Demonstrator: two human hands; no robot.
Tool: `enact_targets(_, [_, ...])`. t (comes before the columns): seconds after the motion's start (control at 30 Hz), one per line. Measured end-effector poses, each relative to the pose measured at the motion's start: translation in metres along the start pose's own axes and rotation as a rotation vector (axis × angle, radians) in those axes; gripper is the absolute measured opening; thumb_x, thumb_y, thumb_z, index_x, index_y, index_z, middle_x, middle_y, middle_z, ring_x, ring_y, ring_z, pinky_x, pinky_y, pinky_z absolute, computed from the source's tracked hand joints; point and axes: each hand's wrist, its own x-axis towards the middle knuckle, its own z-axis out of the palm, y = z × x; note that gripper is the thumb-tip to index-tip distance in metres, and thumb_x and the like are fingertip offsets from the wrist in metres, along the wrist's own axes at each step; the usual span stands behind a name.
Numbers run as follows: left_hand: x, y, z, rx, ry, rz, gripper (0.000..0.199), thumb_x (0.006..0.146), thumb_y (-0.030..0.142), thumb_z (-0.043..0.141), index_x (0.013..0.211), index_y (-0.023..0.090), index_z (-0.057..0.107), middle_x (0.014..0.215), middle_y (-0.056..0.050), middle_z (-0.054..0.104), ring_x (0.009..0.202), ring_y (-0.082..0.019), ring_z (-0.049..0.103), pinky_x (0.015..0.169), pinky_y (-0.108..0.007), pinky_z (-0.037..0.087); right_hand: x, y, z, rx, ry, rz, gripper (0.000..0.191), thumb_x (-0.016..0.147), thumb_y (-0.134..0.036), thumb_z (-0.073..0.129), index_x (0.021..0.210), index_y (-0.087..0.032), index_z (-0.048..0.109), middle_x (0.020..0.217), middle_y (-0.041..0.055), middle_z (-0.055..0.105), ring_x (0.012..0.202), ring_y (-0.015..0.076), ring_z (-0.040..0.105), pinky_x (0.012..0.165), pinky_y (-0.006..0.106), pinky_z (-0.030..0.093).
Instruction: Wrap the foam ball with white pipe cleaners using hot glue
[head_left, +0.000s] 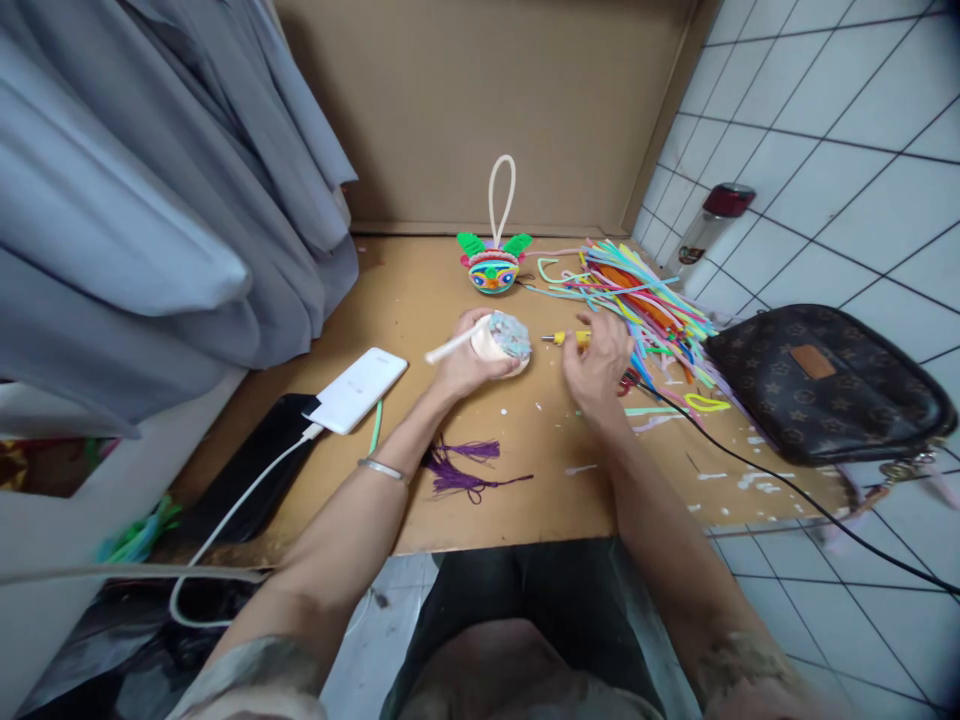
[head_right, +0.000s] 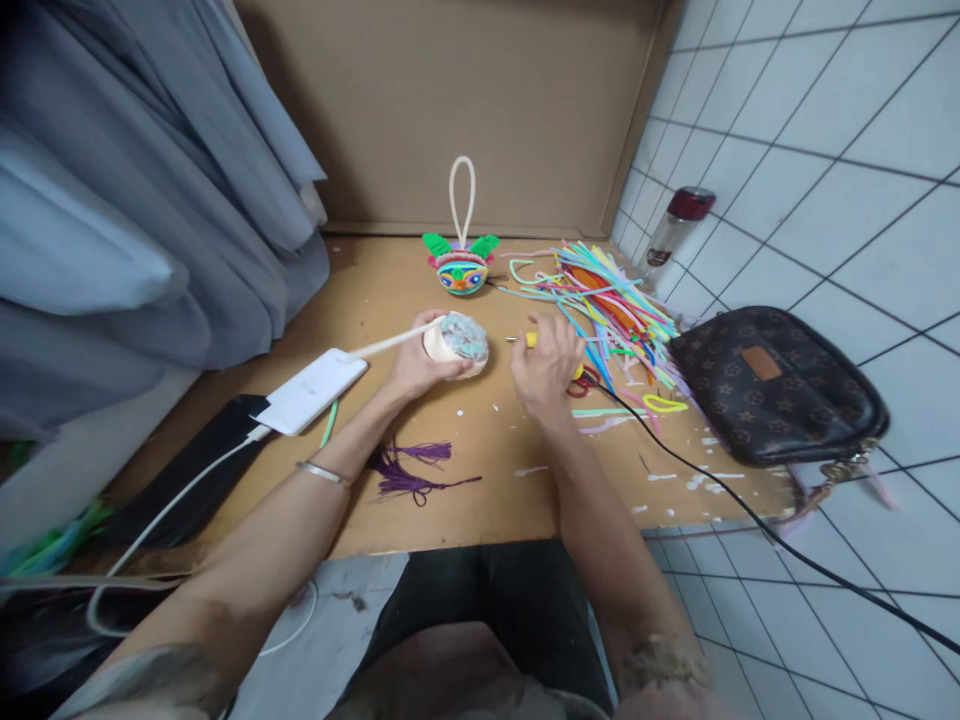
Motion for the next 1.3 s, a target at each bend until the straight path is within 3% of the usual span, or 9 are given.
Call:
enact_targets(0.13, [0.003, 0.003, -0.004, -0.13, -0.025, -0.117, 0.076, 0.053, 0.036, 0.089, 0.118, 0.018, 0.056, 0.12, -0.009, 0.063, 0.107, -0.025, 0.065, 0.094, -0.038, 0.057, 0.011, 0.019, -0.002, -0.303, -0.225, 0.262, 0.047, 0.094, -0.042, 0.047, 0.121, -0.007, 0.063, 0.123, 0.0249, 0.067, 0.119, 0.0381, 0.058, 0.101, 0.052, 0.04])
enact_targets(0.23, [0.003, 0.004, -0.006, -0.162, -0.049, -0.136, 0.08, 0.051, 0.038, 0.089, 0.12, 0.018, 0.054, 0.12, -0.009, 0.064, 0.109, -0.026, 0.066, 0.096, -0.038, 0.056, 0.012, 0.025, 0.002, -0.416, -0.329, 0.308, 0.054, 0.093, -0.046, 0.052, 0.122, -0.002, 0.062, 0.123, 0.0284, 0.066, 0.117, 0.0386, 0.06, 0.102, 0.053, 0.04])
enact_targets(0.33, [0.003, 0.002, -0.006, -0.151, -0.075, -0.1, 0.081, 0.051, 0.037, 0.088, 0.121, 0.018, 0.054, 0.121, -0.009, 0.065, 0.11, -0.026, 0.066, 0.097, -0.038, 0.056, 0.011, 0.029, 0.007, -0.429, -0.355, 0.335, 0.055, 0.092, -0.046, 0.054, 0.124, -0.002, 0.063, 0.124, 0.028, 0.066, 0.117, 0.0378, 0.062, 0.101, 0.052, 0.043])
enact_targets(0.53, [0.004, -0.002, -0.007, -0.13, -0.107, -0.021, 0.072, 0.057, 0.041, 0.087, 0.118, 0.018, 0.058, 0.131, -0.011, 0.061, 0.112, -0.026, 0.066, 0.097, -0.04, 0.057, 0.011, 0.041, 0.018, -0.342, -0.289, 0.36, 0.051, 0.084, -0.047, 0.06, 0.111, -0.005, 0.072, 0.122, 0.0271, 0.067, 0.116, 0.04, 0.063, 0.098, 0.052, 0.048])
enact_targets(0.67, [0.006, -0.006, -0.008, -0.11, -0.125, -0.005, 0.077, 0.059, 0.044, 0.086, 0.124, 0.017, 0.055, 0.127, -0.011, 0.064, 0.111, -0.026, 0.067, 0.096, -0.039, 0.058, 0.012, 0.044, 0.022, -0.26, -0.225, 0.399, 0.045, 0.078, -0.041, 0.063, 0.107, -0.007, 0.073, 0.12, 0.0264, 0.068, 0.111, 0.04, 0.065, 0.095, 0.051, 0.05])
enact_targets(1.0, [0.006, -0.012, -0.007, -0.193, -0.088, -0.069, 0.082, 0.054, 0.046, 0.09, 0.124, 0.017, 0.055, 0.127, -0.013, 0.064, 0.111, -0.027, 0.066, 0.098, -0.041, 0.056, 0.02, 0.041, 0.013, -0.024, -0.082, 0.518, 0.056, 0.08, -0.037, 0.056, 0.127, -0.006, 0.059, 0.105, 0.0239, 0.072, 0.1, 0.0395, 0.067, 0.087, 0.05, 0.05])
enact_targets(1.13, [0.006, -0.005, -0.006, -0.175, -0.091, -0.046, 0.073, 0.056, 0.043, 0.09, 0.118, 0.017, 0.061, 0.13, -0.013, 0.062, 0.112, -0.027, 0.066, 0.099, -0.042, 0.056, 0.02, 0.032, 0.013, 0.198, -0.018, 0.518, 0.056, 0.071, -0.048, 0.068, 0.113, -0.011, 0.063, 0.108, 0.0202, 0.073, 0.099, 0.0347, 0.067, 0.087, 0.045, 0.051])
enact_targets(1.3, [0.007, -0.004, -0.005, -0.117, -0.1, -0.006, 0.062, 0.059, 0.041, 0.088, 0.111, 0.016, 0.065, 0.131, -0.013, 0.06, 0.115, -0.029, 0.065, 0.102, -0.043, 0.055, 0.014, 0.016, 0.01, 0.333, -0.043, 0.451, 0.045, 0.063, -0.047, 0.075, 0.094, -0.017, 0.063, 0.089, 0.0116, 0.073, 0.083, 0.0281, 0.067, 0.079, 0.041, 0.053])
